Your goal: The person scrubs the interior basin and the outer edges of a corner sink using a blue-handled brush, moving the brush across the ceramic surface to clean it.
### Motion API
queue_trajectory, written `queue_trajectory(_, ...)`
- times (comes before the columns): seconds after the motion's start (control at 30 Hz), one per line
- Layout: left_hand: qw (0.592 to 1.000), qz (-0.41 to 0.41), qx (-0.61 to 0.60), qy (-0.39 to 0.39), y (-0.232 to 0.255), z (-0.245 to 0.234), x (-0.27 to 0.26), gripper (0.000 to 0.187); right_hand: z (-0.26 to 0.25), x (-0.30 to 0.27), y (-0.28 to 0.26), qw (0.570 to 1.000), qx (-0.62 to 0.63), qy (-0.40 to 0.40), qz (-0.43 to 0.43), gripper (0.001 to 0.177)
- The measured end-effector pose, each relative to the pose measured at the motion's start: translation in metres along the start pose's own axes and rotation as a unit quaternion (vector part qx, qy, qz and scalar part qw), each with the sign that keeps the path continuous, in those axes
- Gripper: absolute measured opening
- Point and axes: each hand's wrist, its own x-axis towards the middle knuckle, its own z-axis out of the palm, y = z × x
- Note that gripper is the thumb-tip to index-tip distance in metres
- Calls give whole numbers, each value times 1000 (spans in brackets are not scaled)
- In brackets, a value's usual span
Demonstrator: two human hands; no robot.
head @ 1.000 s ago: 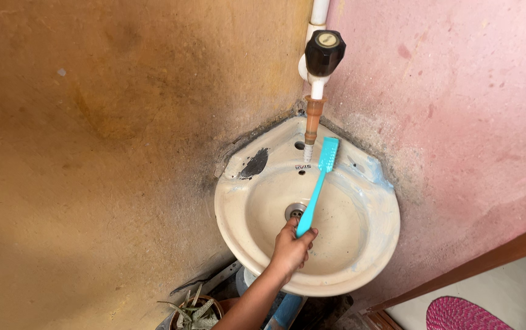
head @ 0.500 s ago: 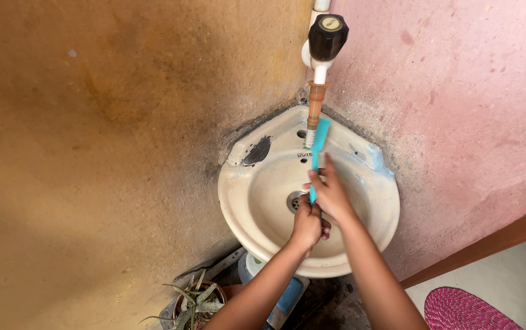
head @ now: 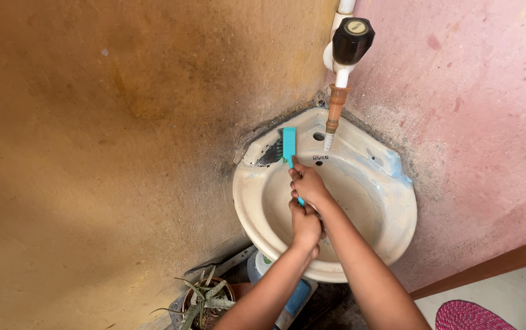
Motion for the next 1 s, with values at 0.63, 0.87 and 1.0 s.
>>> queue_trajectory(0.63,977,-15,-211,19,-32,46,-8,54,-27,-37,-9,940,-331,59,-57,44)
queue_trajectory(0.87,960,0,-275,55,-33,47,-20,44,-16,-56,-26,932,-339,43,-120,44)
queue_trajectory(1.0,968,14,-240,68,-21,30,-23,45,4,-62,-34,917,-369,1,-153,45)
